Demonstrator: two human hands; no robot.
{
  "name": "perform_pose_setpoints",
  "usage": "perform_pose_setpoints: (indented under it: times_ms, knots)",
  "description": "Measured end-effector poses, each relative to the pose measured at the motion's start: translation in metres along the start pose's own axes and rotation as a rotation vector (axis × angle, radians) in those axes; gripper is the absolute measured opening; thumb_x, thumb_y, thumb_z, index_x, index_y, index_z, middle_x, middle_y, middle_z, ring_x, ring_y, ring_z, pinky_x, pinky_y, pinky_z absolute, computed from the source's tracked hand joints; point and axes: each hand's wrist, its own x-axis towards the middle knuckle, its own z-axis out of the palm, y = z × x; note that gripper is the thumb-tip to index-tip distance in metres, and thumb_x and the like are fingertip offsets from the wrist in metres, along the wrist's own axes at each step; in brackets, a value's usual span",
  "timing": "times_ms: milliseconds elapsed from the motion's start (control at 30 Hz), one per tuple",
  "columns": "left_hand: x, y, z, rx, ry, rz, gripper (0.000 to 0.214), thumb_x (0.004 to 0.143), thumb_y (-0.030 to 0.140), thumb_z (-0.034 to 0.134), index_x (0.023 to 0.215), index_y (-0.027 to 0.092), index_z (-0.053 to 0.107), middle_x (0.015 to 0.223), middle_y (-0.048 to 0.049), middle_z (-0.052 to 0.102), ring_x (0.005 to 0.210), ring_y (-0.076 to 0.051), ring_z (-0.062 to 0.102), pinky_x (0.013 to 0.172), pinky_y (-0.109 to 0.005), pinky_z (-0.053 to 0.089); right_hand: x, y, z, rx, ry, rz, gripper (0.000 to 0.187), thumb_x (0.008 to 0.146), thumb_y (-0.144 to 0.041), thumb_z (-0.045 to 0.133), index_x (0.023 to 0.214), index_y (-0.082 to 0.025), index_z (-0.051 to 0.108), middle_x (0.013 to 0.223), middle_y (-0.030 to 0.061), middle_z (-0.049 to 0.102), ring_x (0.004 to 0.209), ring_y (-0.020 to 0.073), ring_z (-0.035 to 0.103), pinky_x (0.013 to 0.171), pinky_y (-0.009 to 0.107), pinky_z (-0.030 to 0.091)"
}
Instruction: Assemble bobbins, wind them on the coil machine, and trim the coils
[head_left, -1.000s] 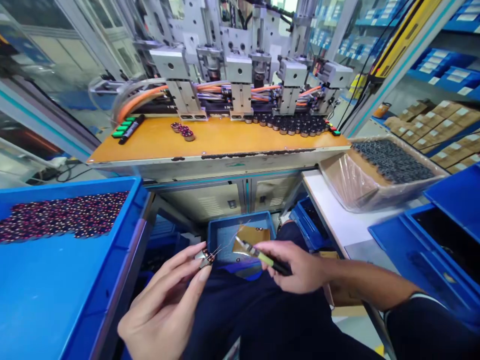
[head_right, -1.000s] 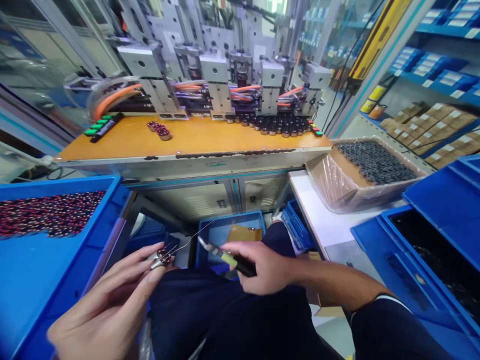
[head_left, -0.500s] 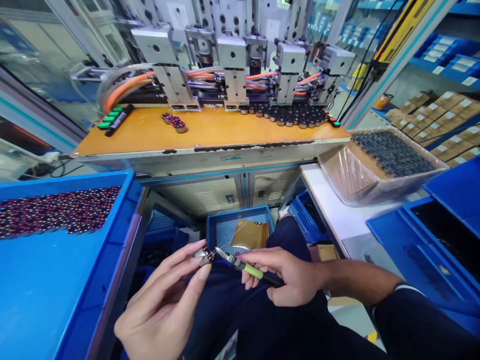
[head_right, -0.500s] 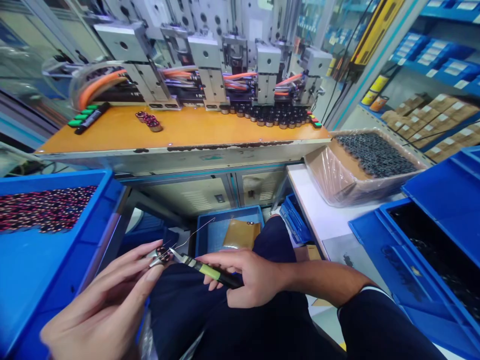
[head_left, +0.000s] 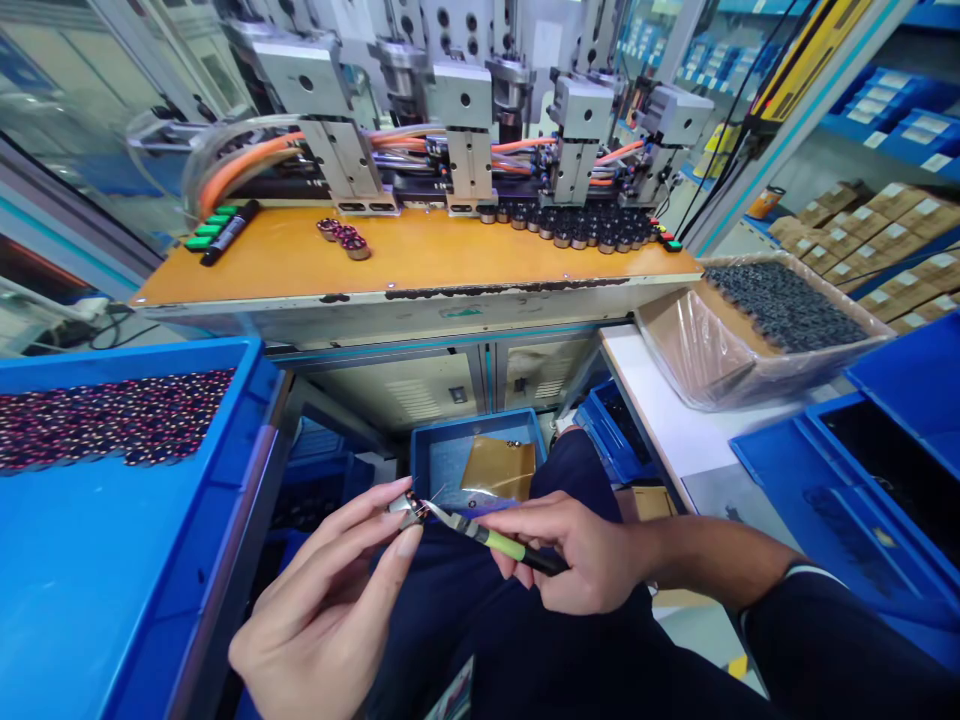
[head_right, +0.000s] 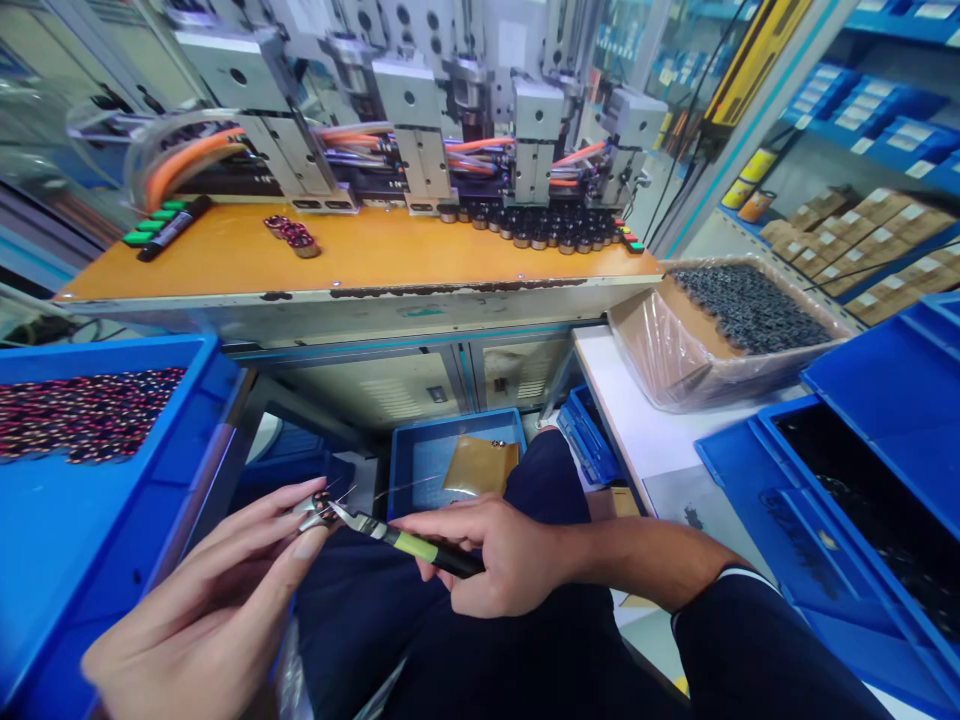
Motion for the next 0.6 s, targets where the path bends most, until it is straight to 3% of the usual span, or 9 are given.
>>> perform_pose_setpoints:
  times_ms: [233, 333, 433, 533, 600]
  knots:
    - [0.001, -0.002, -0.001, -0.025, 0.002, 0.058, 0.031, 0.078, -0.001, 0.071, 0.095, 0.024, 0.075, 0.108, -0.0019, 0.074, 0.099, -0.018, 0.071, 0.078, -0.028, 0.062, -0.004, 0.005, 0.001, 0.191, 0.074, 0.276, 0.072, 0.07, -0.007, 0.063, 0.139, -0.018, 0.045, 0.097, 0.0018, 0.053, 0.08, 0.0089, 0.054, 0.075, 0.024, 0.048]
    - [0.002, -0.005, -0.003, -0.103, 0.021, 0.126, 0.036, 0.073, -0.005, 0.071, 0.095, 0.023, 0.071, 0.109, -0.0027, 0.07, 0.101, -0.019, 0.07, 0.082, -0.031, 0.062, -0.008, 0.0, -0.002, 0.189, 0.061, 0.25, 0.073, 0.072, -0.007, 0.065, 0.141, -0.018, 0.043, 0.098, 0.0023, 0.053, 0.079, 0.0084, 0.054, 0.073, 0.023, 0.048]
    - [0.003, -0.009, -0.002, -0.238, 0.046, 0.133, 0.054, 0.066, -0.011, 0.073, 0.104, 0.024, 0.06, 0.108, -0.0013, 0.072, 0.098, -0.019, 0.072, 0.083, -0.033, 0.064, -0.01, -0.009, -0.005, 0.117, 0.062, 0.162, 0.07, 0.074, -0.005, 0.061, 0.141, -0.017, 0.046, 0.093, 0.002, 0.056, 0.076, 0.0075, 0.053, 0.069, 0.02, 0.047]
    - [0.003, -0.01, -0.001, -0.268, 0.045, 0.134, 0.062, 0.062, -0.015, 0.072, 0.107, 0.024, 0.055, 0.102, 0.0003, 0.077, 0.093, -0.018, 0.074, 0.086, -0.034, 0.064, -0.01, -0.02, -0.007, 0.095, 0.008, 0.135, 0.073, 0.074, -0.004, 0.058, 0.144, -0.016, 0.044, 0.094, 0.0039, 0.059, 0.071, 0.0066, 0.054, 0.064, 0.018, 0.048]
    - [0.003, -0.01, 0.0, -0.272, 0.04, 0.137, 0.063, 0.061, -0.016, 0.072, 0.107, 0.023, 0.055, 0.102, 0.0007, 0.078, 0.091, -0.019, 0.075, 0.088, -0.035, 0.064, -0.008, -0.026, -0.008, 0.11, -0.04, 0.133, 0.075, 0.072, -0.005, 0.057, 0.145, -0.014, 0.043, 0.099, 0.0069, 0.06, 0.076, 0.0087, 0.058, 0.068, 0.022, 0.052]
